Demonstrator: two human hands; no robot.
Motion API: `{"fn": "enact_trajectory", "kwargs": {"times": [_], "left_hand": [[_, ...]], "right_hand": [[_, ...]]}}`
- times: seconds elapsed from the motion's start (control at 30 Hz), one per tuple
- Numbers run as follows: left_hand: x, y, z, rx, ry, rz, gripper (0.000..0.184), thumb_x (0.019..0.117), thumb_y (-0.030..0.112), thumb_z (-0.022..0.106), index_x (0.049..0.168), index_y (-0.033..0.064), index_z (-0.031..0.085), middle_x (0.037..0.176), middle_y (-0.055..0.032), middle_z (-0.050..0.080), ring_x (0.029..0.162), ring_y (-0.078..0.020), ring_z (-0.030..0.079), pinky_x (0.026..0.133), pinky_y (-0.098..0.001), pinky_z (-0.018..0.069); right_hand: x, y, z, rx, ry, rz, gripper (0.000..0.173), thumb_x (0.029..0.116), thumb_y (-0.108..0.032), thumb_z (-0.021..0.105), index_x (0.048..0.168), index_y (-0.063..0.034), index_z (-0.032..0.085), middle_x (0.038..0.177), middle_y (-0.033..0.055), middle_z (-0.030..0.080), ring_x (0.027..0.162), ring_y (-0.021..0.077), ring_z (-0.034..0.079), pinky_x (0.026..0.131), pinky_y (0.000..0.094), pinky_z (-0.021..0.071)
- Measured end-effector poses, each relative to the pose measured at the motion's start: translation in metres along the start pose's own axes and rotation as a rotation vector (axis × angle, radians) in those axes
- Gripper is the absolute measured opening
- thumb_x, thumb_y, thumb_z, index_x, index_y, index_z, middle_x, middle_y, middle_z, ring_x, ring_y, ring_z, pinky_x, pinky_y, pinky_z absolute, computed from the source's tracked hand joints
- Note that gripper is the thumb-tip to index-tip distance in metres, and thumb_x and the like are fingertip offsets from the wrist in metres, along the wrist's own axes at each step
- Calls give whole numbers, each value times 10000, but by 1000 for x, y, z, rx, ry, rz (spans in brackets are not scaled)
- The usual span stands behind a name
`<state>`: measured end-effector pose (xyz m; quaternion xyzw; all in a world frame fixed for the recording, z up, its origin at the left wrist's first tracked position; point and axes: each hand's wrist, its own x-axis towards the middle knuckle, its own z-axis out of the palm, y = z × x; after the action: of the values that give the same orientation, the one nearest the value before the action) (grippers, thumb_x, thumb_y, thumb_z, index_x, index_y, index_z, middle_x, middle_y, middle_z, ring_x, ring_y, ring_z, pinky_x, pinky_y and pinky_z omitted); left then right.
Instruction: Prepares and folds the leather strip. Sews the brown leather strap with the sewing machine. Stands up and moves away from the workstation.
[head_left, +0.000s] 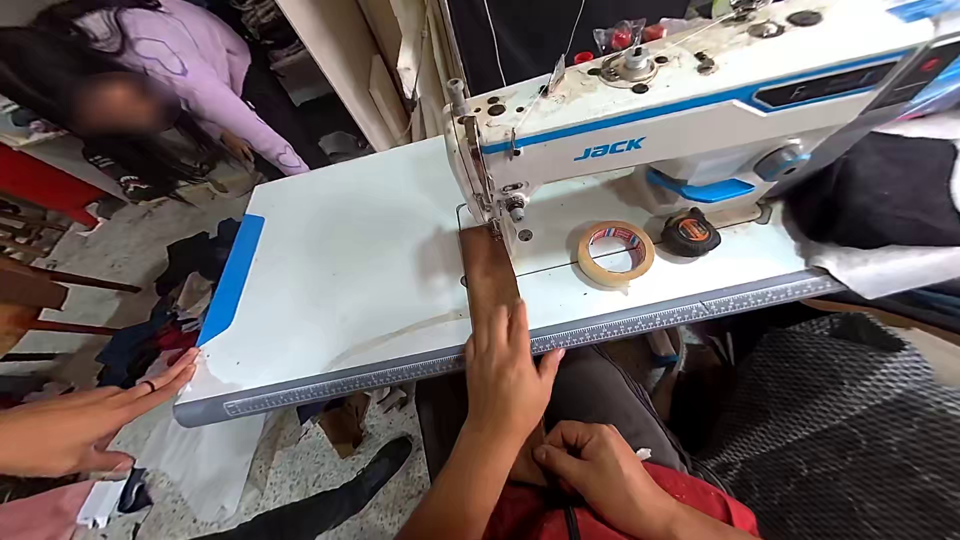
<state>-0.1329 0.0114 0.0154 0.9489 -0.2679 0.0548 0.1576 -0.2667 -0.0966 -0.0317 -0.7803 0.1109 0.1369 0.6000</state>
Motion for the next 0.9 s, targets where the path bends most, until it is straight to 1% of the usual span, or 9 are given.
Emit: {"fn": "enact_trajectory", "kwargs": {"times": [0.07, 0.13, 0.23, 0.37, 0.5, 0.6, 0.7, 0.83, 0.9], "left_hand": [[24, -1, 5, 118, -106, 17, 854, 880, 666, 666, 1478, 69, 537, 1277, -168, 616, 1164, -355, 590, 951, -537, 498], [33, -8, 7, 186, -142, 27, 910, 863, 727, 636, 1481, 67, 535, 1342, -150, 583, 1238, -343, 541, 998, -533, 464], [34, -28, 13, 143, -187, 133, 945, 893, 714, 594, 1544, 46, 445, 1692, -115, 258, 1588, -297, 135, 1272, -573, 124], [41, -46, 8, 24, -173, 179, 902, 862, 732, 622, 1475, 77, 522, 1628, -77, 391, 1524, -216, 334, 1260, -477, 267], [56, -50, 9, 158, -106, 192, 1050, 845, 886, 419, 1542, 101, 464, 1521, -111, 504, 1373, -303, 493, 1114, -520, 413], [71, -59, 17, 112, -76, 242, 808, 1006, 712, 337, 1439, 70, 568, 1606, -91, 425, 1494, -286, 374, 1208, -527, 316], [77, -67, 24, 13, -67, 257, 661, 1058, 583, 369, 1385, 48, 576, 1627, -83, 402, 1557, -230, 269, 1282, -523, 187], [77, -62, 24, 111, -138, 212, 766, 1052, 639, 272, 1625, 133, 309, 1687, -32, 295, 1573, -192, 214, 1284, -508, 156], [77, -59, 25, 153, -172, 199, 761, 1054, 645, 222, 1641, 163, 278, 1709, -5, 238, 1582, -202, 181, 1284, -513, 135]], "right_hand": [[5, -4, 7, 47, -37, -42, 299, 969, -446, 661, 872, -177, 749, 719, -52, 677, 657, 65, 626, 621, 332, 508], [10, -5, 10, 131, -104, -44, 297, 974, -432, 668, 879, -163, 750, 739, -52, 706, 676, 62, 655, 651, 327, 540], [12, -5, 14, 211, -158, -21, 282, 982, -404, 668, 882, -150, 742, 761, -47, 730, 686, 70, 682, 666, 322, 566], [14, -8, 16, 260, -207, 2, 276, 991, -380, 667, 901, -131, 744, 770, -39, 738, 682, 71, 688, 669, 307, 572], [17, -8, 16, 281, -238, 10, 280, 988, -381, 673, 898, -124, 738, 777, -30, 742, 691, 76, 692, 681, 310, 573], [19, -7, 14, 291, -247, 5, 274, 989, -378, 674, 907, -124, 740, 785, -33, 744, 694, 73, 692, 686, 304, 575], [20, -8, 14, 295, -265, 2, 277, 994, -376, 669, 916, -119, 736, 780, -31, 740, 685, 72, 687, 671, 296, 569], [21, -9, 10, 278, -272, -33, 275, 996, -364, 663, 898, -114, 723, 754, -22, 724, 668, 80, 682, 651, 299, 570], [20, -5, 7, 285, -268, -33, 274, 996, -359, 658, 876, -116, 701, 732, -17, 710, 653, 89, 673, 639, 307, 561]]}}
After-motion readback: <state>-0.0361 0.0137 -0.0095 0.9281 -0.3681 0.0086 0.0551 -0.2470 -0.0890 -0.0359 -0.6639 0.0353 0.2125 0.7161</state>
